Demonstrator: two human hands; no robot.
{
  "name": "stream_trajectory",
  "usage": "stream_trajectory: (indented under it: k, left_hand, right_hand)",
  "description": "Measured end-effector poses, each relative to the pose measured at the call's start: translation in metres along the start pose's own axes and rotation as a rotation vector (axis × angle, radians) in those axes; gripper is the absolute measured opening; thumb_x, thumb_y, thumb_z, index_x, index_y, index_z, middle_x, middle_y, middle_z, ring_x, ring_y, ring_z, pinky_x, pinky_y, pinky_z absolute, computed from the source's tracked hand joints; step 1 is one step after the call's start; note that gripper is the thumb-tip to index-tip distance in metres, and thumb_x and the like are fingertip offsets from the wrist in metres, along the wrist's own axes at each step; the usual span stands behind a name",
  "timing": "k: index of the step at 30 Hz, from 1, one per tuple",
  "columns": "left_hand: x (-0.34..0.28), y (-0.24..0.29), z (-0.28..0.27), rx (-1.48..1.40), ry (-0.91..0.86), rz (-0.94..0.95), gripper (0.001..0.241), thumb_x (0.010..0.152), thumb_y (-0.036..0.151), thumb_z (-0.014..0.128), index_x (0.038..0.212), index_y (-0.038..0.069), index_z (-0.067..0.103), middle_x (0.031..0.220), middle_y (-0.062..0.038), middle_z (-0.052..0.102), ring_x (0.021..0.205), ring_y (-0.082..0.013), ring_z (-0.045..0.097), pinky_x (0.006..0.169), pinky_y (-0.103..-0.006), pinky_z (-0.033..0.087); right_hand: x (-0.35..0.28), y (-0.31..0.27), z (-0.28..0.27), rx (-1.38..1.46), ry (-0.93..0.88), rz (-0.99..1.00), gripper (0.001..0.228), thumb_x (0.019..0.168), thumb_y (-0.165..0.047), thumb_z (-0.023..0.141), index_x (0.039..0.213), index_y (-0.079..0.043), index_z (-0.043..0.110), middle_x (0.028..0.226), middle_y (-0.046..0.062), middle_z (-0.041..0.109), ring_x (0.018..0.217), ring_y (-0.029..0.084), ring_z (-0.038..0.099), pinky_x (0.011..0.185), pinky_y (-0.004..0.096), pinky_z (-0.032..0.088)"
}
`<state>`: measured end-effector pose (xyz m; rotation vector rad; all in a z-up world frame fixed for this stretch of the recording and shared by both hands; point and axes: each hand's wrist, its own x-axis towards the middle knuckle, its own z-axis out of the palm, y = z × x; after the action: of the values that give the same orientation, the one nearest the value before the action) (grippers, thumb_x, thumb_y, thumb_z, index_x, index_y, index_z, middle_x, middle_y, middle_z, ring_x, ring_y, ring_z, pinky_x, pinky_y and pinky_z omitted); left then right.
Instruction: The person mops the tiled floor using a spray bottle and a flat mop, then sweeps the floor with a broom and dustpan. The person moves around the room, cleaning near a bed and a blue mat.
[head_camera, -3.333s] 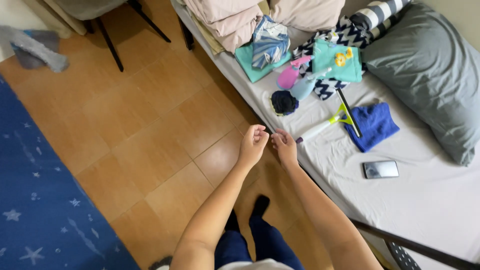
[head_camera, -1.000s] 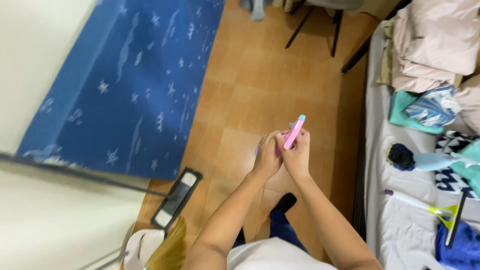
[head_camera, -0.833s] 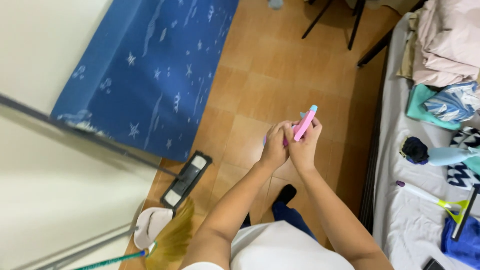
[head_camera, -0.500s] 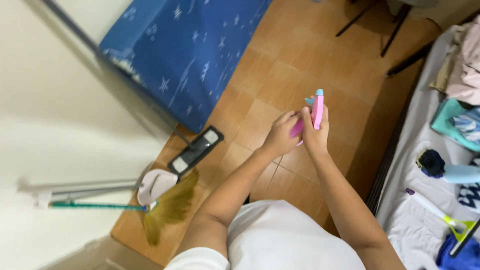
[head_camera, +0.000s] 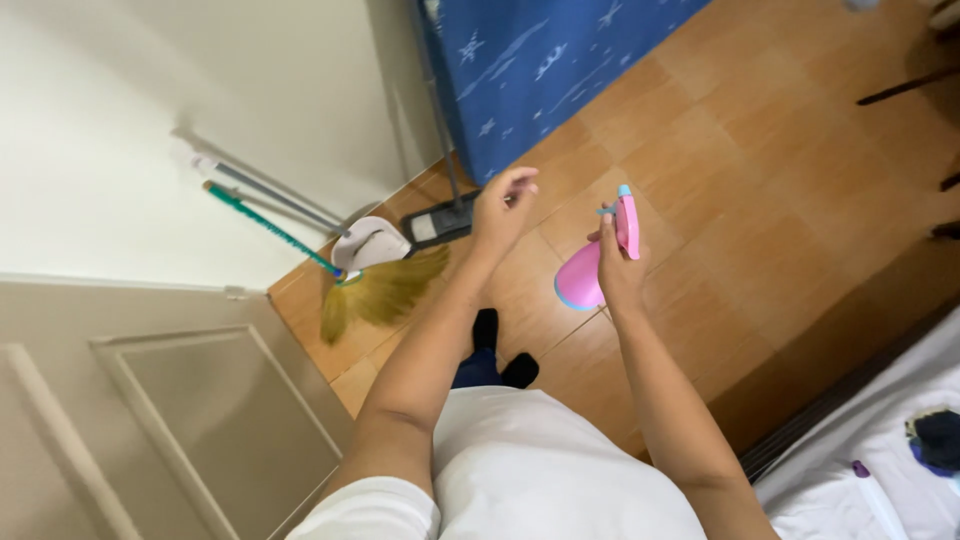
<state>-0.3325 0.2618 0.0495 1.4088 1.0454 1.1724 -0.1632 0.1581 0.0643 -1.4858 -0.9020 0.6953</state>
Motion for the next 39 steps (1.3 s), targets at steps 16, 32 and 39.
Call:
stream_trajectory:
  k: [16, 32, 39]
  left_hand:
    - [0.057, -0.006, -0.111, -0.128, 0.076, -0.175, 0.026, 0.1, 0.016, 0.064, 0.121, 0.002, 0.07, 0.106, -0.004, 0.074, 0.091, -0.0098, 0.069, 0.074, -0.0242, 0.055]
    - [0.294, -0.14, -0.154, -0.141, -0.017, -0.487, 0.071, 0.09, 0.015, 0.069, 0.152, 0.005, 0.035, 0.105, -0.011, 0.069, 0.073, -0.0146, 0.068, 0.054, -0.0278, 0.054]
    - [0.336, -0.157, -0.156, -0.14, -0.074, -0.626, 0.065, 0.09, 0.014, 0.068, 0.146, 0.009, 0.037, 0.093, -0.009, 0.068, 0.064, -0.0155, 0.067, 0.049, -0.0284, 0.051]
  right_hand:
    - [0.016, 0.012, 0.099, 0.061, -0.111, 0.025, 0.023, 0.101, -0.013, 0.066, 0.101, -0.002, 0.045, 0.092, 0.008, 0.063, 0.075, 0.017, 0.071, 0.065, 0.032, 0.057]
    - [0.05, -0.018, 0.196, -0.284, 0.072, 0.291, 0.022, 0.095, -0.016, 0.059, 0.112, -0.005, 0.053, 0.091, 0.011, 0.074, 0.083, 0.018, 0.075, 0.073, 0.034, 0.055]
    - [0.043, 0.006, 0.187, -0.199, 0.203, 0.323, 0.023, 0.09, -0.013, 0.061, 0.109, -0.003, 0.053, 0.094, 0.013, 0.069, 0.081, 0.021, 0.076, 0.072, 0.035, 0.056]
